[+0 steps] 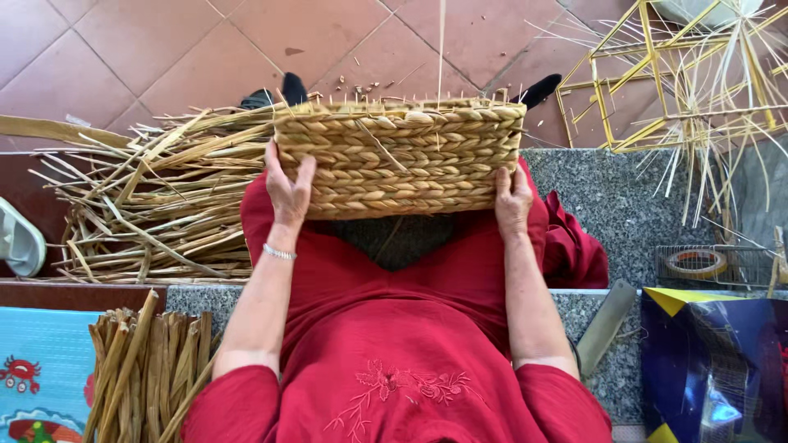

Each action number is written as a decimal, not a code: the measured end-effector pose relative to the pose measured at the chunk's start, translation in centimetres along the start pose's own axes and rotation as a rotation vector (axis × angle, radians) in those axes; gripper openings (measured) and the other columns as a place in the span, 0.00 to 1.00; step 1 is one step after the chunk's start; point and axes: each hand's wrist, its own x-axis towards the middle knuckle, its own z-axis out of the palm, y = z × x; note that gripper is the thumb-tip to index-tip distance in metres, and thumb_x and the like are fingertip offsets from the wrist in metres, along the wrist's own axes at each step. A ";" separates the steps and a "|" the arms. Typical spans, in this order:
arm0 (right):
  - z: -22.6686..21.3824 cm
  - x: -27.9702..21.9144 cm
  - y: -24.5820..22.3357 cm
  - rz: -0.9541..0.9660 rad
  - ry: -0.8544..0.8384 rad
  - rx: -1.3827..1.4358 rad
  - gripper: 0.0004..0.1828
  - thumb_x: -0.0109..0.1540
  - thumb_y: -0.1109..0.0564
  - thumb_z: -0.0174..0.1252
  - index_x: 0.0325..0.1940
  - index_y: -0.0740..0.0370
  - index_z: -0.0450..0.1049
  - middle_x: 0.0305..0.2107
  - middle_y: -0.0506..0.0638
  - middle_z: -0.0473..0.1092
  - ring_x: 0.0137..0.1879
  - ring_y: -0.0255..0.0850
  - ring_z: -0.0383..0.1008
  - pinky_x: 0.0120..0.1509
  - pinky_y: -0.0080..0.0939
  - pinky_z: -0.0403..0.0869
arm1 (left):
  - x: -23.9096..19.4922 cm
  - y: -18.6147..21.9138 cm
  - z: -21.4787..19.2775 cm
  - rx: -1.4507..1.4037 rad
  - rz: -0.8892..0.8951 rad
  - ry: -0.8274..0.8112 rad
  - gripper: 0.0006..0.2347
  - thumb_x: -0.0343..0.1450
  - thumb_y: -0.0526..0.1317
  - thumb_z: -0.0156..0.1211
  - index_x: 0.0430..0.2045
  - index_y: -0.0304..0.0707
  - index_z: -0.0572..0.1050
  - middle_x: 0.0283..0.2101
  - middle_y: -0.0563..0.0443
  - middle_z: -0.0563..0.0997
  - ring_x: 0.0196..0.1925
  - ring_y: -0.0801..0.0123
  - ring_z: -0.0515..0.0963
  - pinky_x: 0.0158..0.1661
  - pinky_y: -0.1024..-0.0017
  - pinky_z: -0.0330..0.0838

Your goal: The person weaves a rectangular basket using dried palm leaves, interlacing strands by hand and trimming excess material with shears. The basket is rotated and adjusted throughout the process to complete the weave and finish the edges.

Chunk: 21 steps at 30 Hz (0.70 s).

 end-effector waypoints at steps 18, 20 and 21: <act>0.1 -1.6 2.7 -0.246 -0.120 -0.592 0.29 0.76 0.43 0.45 0.75 0.63 0.56 0.58 0.64 0.71 0.62 0.59 0.70 0.65 0.60 0.62 | -1.5 -5.0 -0.9 0.165 0.083 0.007 0.36 0.75 0.47 0.69 0.71 0.30 0.52 0.70 0.32 0.67 0.72 0.48 0.69 0.69 0.60 0.62; -0.4 -1.6 3.6 -0.165 -0.147 -0.626 0.30 0.75 0.41 0.45 0.75 0.60 0.57 0.56 0.62 0.72 0.59 0.58 0.70 0.64 0.58 0.62 | -1.7 -4.8 -0.5 0.098 0.068 -0.004 0.35 0.75 0.44 0.70 0.71 0.30 0.53 0.70 0.34 0.67 0.71 0.50 0.68 0.70 0.61 0.61; -0.4 -1.3 3.7 -0.133 -0.160 -0.640 0.30 0.74 0.40 0.45 0.74 0.59 0.58 0.55 0.61 0.73 0.58 0.58 0.70 0.63 0.56 0.62 | -1.5 -4.6 -0.5 0.035 0.058 -0.004 0.34 0.75 0.43 0.70 0.71 0.30 0.54 0.70 0.35 0.67 0.71 0.51 0.68 0.70 0.61 0.61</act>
